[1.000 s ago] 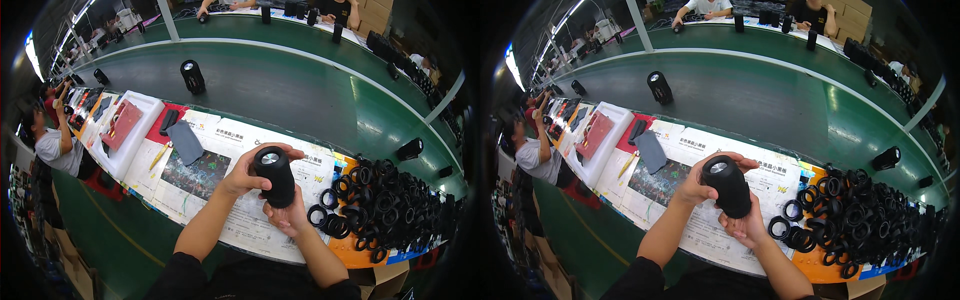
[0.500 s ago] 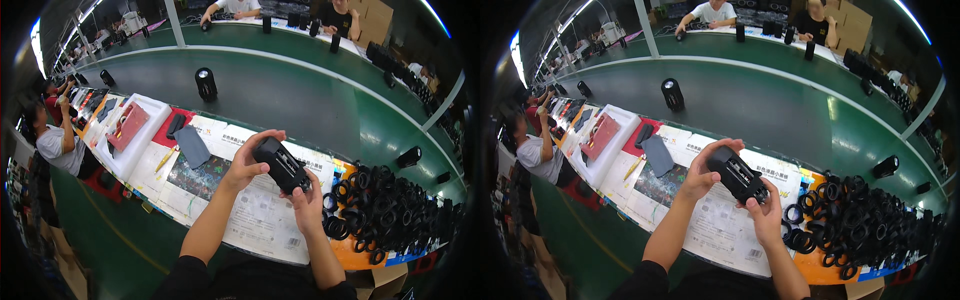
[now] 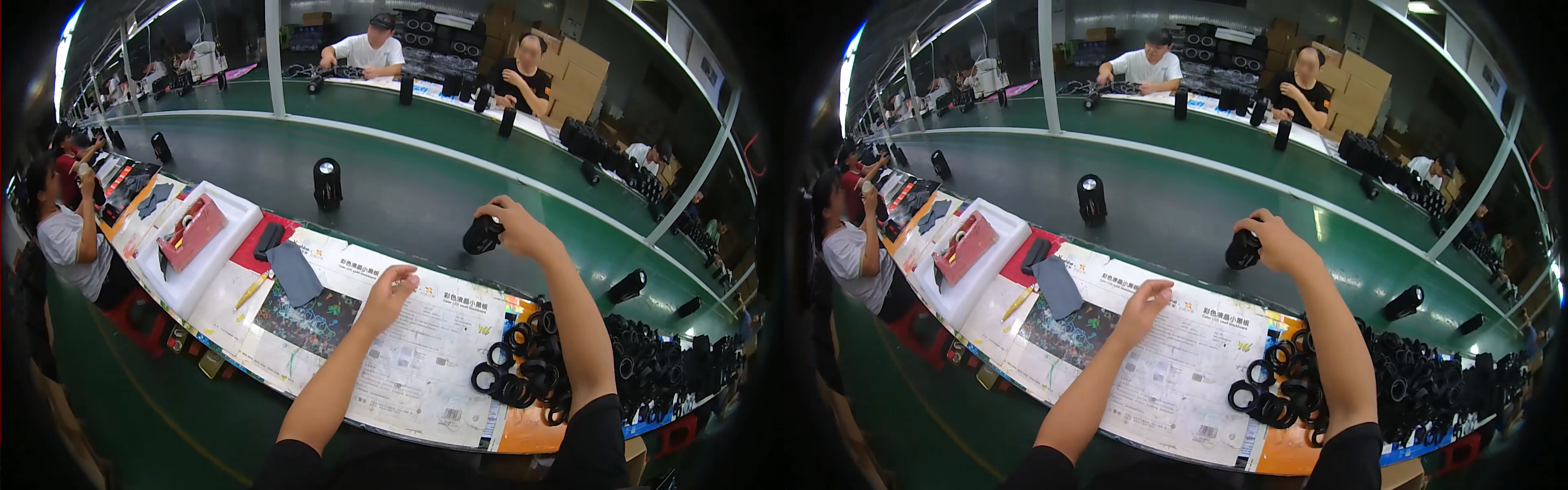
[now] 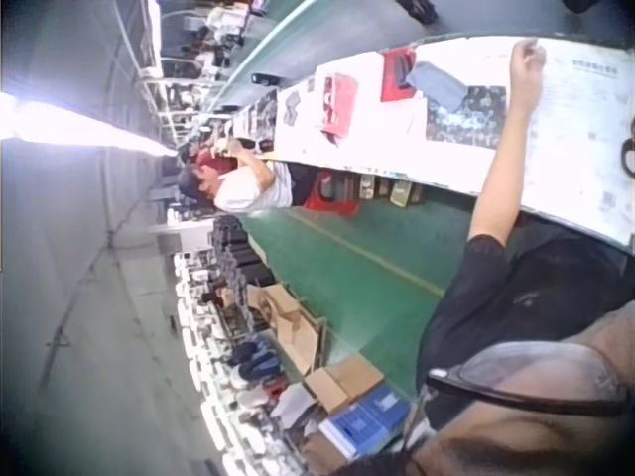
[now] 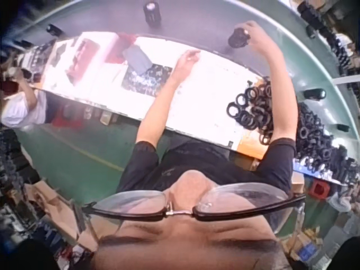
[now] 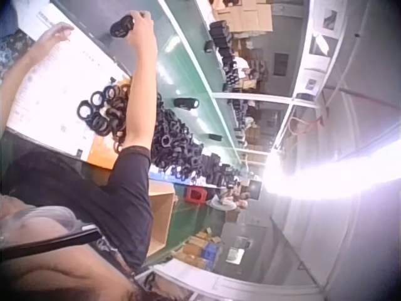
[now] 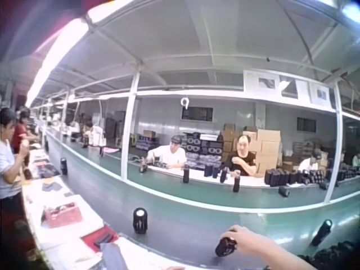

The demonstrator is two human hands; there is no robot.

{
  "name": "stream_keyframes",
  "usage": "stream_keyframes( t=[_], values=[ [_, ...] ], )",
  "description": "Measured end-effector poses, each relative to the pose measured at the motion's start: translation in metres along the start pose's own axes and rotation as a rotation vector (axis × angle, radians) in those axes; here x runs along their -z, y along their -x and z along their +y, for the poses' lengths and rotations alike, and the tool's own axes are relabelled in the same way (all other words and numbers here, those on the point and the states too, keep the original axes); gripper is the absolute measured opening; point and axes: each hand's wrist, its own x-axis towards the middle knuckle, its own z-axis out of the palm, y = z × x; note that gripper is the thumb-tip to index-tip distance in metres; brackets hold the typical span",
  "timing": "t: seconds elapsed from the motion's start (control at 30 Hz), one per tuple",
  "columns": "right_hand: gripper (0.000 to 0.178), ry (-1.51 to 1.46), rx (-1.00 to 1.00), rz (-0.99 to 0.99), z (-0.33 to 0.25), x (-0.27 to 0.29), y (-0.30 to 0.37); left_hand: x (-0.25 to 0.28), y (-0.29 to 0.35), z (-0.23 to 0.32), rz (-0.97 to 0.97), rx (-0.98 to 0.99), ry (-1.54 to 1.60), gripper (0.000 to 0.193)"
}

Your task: Assembling electronic components by fitting rubber rings or gaskets onto black cylindrical devices on a factory production line.

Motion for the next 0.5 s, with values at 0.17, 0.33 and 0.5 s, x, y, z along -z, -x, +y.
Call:
stream_keyframes(
  t=[0.17, 0.33, 0.5],
  values=[
    [0.087, 0.067, -0.179, -0.073, 0.038, -0.019, -0.026, -0.005, 0.003, -0.006, -0.065, -0.209, -0.336, 0.043],
    [0.093, 0.013, -0.205, -0.047, 0.04, -0.012, 0.0, -0.013, 0.005, -0.01, -0.102, -0.3, -0.545, 0.043],
    [0.042, -0.535, -0.069, 0.737, -0.067, 0.029, 0.068, -0.006, 0.015, -0.002, -0.11, -0.329, -0.738, 0.042]
  ],
)
